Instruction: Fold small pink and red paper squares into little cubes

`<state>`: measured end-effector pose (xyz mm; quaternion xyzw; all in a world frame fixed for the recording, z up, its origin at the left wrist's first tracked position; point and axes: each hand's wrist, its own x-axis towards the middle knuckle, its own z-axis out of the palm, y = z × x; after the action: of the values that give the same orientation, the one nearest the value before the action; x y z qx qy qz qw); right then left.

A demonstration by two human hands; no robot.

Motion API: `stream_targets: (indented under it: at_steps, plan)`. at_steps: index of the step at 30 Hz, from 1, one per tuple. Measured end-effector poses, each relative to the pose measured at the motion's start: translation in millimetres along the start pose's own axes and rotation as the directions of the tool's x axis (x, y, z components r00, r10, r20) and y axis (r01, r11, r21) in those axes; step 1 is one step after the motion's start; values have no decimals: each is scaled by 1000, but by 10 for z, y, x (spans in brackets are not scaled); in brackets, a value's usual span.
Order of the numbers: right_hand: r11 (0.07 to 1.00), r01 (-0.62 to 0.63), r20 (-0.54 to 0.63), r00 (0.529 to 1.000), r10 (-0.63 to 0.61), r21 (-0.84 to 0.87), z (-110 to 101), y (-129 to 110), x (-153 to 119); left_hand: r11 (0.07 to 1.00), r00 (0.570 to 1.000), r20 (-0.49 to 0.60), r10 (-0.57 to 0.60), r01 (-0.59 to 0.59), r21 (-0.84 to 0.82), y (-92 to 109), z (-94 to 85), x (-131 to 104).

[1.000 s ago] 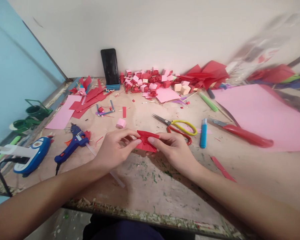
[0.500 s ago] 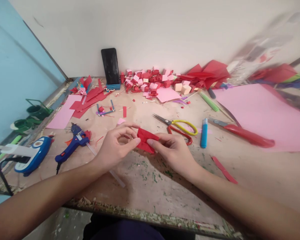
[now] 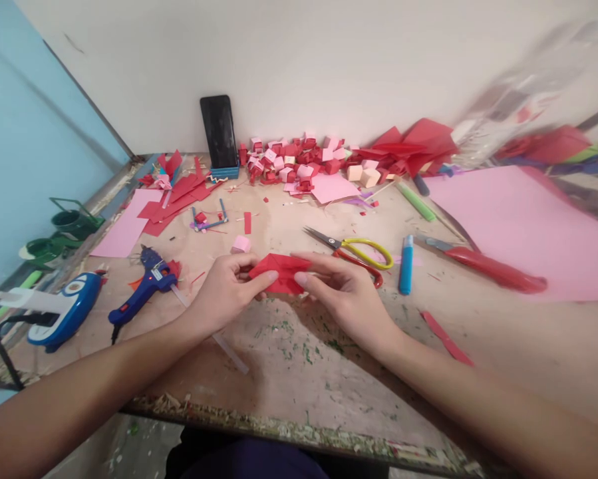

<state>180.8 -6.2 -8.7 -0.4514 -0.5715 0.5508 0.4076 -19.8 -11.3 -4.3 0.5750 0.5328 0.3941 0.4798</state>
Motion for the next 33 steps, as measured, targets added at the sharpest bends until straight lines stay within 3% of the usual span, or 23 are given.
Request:
stream_targets:
  at_steps: [3, 5, 10, 17, 25, 33]
  plan:
    - [998, 46, -169, 984, -54, -49, 18, 7, -12, 987, 978, -175, 112, -89, 136, 8, -13, -16]
    - [991, 76, -180, 979, -95, -113, 25, 7, -21, 969, 963, -205, 175, -132, 206, 6, -15, -27]
    - [981, 38, -48, 998, -48, -188, 26, 19, -26, 959, 968, -124, 218, -189, 211, 3, 23, -54]
    - [991, 2, -8, 1000, -3, -130, -6, 41, 12, 972, 980, -39, 197, -190, 141, 25, 63, -94]
    - [999, -3, 19, 1000, 2, 43, -17, -3, 33, 962, 971, 34, 239, -241, 127, -13, 60, -106]
    - [999, 40, -61, 997, -42, -31, -3, 53, 34, 956, 966, 36, 257, -259, 137, -29, 66, -116]
